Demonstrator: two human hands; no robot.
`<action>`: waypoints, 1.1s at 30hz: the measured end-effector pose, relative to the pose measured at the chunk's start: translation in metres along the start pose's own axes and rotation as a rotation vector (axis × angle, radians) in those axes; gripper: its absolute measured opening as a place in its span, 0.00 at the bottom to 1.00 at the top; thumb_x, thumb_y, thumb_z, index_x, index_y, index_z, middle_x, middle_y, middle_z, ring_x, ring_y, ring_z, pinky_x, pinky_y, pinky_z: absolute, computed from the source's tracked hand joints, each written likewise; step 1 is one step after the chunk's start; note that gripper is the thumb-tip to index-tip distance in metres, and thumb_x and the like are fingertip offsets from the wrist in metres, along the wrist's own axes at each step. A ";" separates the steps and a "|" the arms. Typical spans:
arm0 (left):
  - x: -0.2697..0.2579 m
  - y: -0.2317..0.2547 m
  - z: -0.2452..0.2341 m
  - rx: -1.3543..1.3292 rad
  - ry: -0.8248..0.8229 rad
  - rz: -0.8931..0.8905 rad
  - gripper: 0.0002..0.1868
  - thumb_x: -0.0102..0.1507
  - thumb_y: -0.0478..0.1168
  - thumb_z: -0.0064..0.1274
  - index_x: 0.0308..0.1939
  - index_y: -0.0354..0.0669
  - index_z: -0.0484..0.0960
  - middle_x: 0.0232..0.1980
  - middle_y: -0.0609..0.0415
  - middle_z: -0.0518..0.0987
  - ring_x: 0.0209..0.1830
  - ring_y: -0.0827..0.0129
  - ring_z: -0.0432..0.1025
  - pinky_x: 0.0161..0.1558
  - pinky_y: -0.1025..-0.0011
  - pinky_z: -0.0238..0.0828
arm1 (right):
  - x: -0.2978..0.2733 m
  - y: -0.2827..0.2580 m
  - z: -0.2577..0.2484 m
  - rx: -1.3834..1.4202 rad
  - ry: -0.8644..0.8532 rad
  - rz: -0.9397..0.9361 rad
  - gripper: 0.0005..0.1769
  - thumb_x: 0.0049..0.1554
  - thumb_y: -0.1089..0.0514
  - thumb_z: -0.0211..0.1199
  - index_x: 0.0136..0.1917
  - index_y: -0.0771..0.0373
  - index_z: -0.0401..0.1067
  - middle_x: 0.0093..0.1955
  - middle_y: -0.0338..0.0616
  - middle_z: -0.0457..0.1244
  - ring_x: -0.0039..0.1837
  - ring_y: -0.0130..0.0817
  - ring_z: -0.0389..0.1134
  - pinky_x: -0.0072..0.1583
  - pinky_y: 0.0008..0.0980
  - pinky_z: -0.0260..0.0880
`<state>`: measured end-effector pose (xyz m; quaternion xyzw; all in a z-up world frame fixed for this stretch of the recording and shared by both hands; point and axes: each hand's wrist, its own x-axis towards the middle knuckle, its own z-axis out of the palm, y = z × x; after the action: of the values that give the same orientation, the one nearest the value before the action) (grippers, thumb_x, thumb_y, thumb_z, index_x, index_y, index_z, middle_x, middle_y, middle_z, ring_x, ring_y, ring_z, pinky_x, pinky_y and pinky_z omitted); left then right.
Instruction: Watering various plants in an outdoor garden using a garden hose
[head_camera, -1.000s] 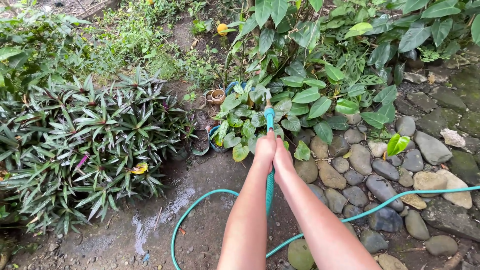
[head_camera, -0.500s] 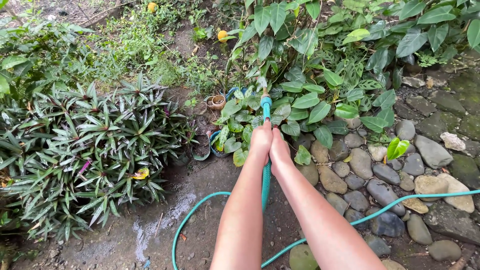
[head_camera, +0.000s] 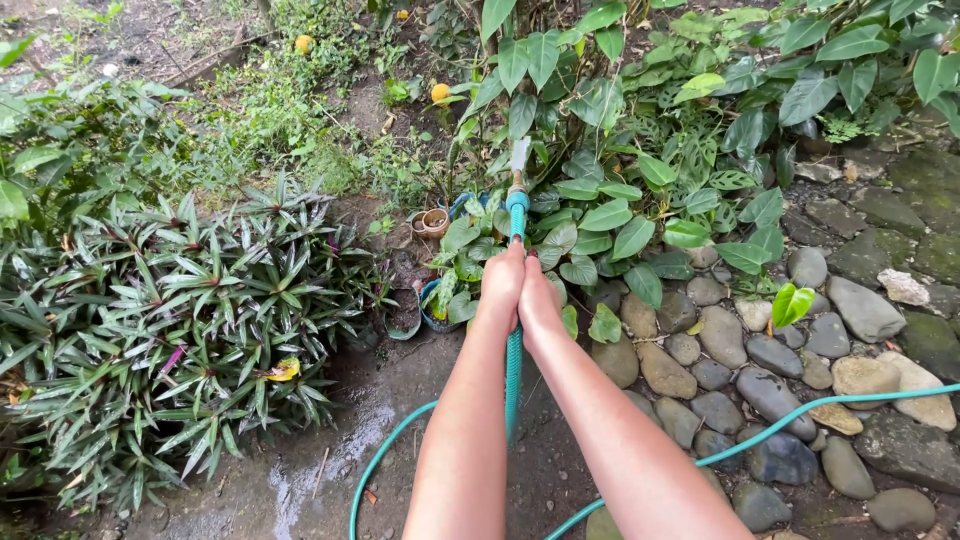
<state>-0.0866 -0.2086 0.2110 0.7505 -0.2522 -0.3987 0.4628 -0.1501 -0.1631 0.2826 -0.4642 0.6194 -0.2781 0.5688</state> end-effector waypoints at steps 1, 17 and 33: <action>-0.006 0.009 -0.004 0.001 0.001 0.005 0.34 0.64 0.65 0.40 0.53 0.42 0.85 0.56 0.47 0.83 0.65 0.56 0.72 0.65 0.55 0.68 | 0.000 -0.003 0.000 0.003 0.000 -0.004 0.43 0.58 0.26 0.44 0.66 0.61 0.73 0.69 0.51 0.65 0.75 0.45 0.60 0.74 0.46 0.58; -0.017 0.105 -0.020 0.120 0.000 0.223 0.37 0.66 0.64 0.35 0.50 0.34 0.85 0.55 0.39 0.82 0.65 0.47 0.71 0.64 0.51 0.67 | 0.013 -0.062 -0.010 0.055 0.021 -0.155 0.43 0.57 0.25 0.44 0.65 0.59 0.75 0.68 0.50 0.66 0.76 0.46 0.60 0.74 0.45 0.57; -0.017 0.141 0.003 0.016 -0.038 0.278 0.37 0.67 0.62 0.33 0.47 0.30 0.85 0.53 0.37 0.83 0.64 0.48 0.72 0.64 0.52 0.67 | 0.032 -0.090 -0.027 0.077 0.034 -0.232 0.41 0.58 0.25 0.42 0.64 0.55 0.77 0.67 0.48 0.67 0.74 0.45 0.62 0.73 0.45 0.59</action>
<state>-0.0993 -0.2600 0.3426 0.7043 -0.3655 -0.3429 0.5028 -0.1505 -0.2342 0.3521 -0.5060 0.5599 -0.3734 0.5396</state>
